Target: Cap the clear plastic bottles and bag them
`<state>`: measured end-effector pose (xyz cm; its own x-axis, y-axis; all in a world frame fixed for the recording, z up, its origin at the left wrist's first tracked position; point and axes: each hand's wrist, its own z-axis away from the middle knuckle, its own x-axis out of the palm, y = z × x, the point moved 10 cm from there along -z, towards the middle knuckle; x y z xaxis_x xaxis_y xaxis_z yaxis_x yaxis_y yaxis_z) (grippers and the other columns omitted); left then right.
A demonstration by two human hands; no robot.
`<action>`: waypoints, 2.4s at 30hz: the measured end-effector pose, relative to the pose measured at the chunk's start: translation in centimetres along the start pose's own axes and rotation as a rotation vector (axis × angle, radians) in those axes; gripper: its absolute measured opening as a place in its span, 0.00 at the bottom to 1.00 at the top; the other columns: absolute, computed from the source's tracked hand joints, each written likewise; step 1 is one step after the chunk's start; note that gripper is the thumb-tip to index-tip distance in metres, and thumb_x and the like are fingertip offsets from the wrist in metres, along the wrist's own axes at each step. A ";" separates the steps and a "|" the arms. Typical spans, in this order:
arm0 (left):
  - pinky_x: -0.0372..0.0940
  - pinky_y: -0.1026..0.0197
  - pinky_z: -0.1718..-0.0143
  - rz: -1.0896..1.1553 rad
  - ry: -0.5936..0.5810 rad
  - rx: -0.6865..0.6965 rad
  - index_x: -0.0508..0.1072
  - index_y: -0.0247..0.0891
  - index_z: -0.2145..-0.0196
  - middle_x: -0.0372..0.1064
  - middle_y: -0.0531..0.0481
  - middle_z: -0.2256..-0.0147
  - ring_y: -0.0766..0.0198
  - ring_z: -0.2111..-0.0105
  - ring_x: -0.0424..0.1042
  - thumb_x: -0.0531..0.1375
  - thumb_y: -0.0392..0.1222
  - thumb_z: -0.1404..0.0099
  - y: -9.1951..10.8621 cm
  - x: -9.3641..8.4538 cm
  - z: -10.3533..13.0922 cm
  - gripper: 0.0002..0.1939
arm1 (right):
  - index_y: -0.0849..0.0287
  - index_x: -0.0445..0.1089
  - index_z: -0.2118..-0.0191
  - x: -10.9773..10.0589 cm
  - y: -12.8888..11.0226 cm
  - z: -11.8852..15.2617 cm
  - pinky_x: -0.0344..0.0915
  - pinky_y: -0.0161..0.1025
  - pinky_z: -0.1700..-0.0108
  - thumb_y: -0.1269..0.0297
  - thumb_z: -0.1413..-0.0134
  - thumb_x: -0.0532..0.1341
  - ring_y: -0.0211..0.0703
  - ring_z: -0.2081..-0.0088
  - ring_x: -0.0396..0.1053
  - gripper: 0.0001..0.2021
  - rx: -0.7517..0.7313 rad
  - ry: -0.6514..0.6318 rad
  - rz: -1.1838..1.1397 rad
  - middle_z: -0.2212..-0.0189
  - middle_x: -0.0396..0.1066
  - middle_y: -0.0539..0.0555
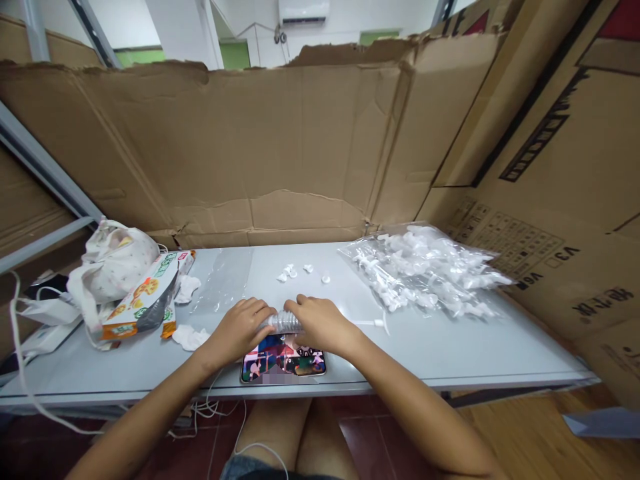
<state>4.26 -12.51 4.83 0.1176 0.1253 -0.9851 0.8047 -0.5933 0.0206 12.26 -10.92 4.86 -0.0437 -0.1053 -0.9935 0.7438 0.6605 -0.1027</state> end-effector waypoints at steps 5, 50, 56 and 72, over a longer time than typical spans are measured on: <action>0.60 0.54 0.57 0.083 -0.046 -0.008 0.69 0.38 0.59 0.71 0.47 0.61 0.55 0.57 0.67 0.59 0.44 0.36 -0.5 -0.2 0.7 0.10 | 0.56 0.63 0.50 0.1 -1.1 0.1 0.57 0.37 0.69 0.58 0.53 0.65 0.49 0.62 0.71 0.23 -0.056 -0.015 -0.060 0.61 0.69 0.56; 0.58 0.54 0.57 0.040 0.032 -0.098 0.68 0.39 0.57 0.73 0.50 0.59 0.56 0.58 0.69 0.59 0.43 0.36 -2.7 -0.8 1.0 0.10 | 0.59 0.64 0.53 -0.2 -1.2 -1.9 0.57 0.36 0.70 0.60 0.50 0.64 0.49 0.62 0.70 0.19 -0.029 0.071 0.018 0.60 0.69 0.56; 0.58 0.54 0.57 0.021 0.029 -0.092 0.69 0.39 0.57 0.73 0.49 0.59 0.56 0.58 0.69 0.59 0.43 0.36 -2.9 -0.4 0.7 0.10 | 0.59 0.65 0.53 0.1 -0.9 -2.1 0.57 0.36 0.70 0.59 0.52 0.65 0.49 0.62 0.70 0.20 -0.016 0.044 0.015 0.60 0.69 0.57; 0.56 0.56 0.58 0.071 0.057 -0.017 0.68 0.40 0.58 0.73 0.50 0.60 0.57 0.59 0.69 0.60 0.46 0.36 -0.7 -0.9 -0.3 0.11 | 0.58 0.65 0.52 -0.7 0.6 0.3 0.56 0.36 0.70 0.59 0.54 0.66 0.49 0.62 0.70 0.22 0.021 0.014 -0.015 0.60 0.68 0.55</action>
<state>3.69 -11.98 5.76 0.2068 0.1287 -0.9699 0.8032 -0.5884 0.0932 12.88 -10.67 5.48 -0.0641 -0.1045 -0.9925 0.7566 0.6434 -0.1166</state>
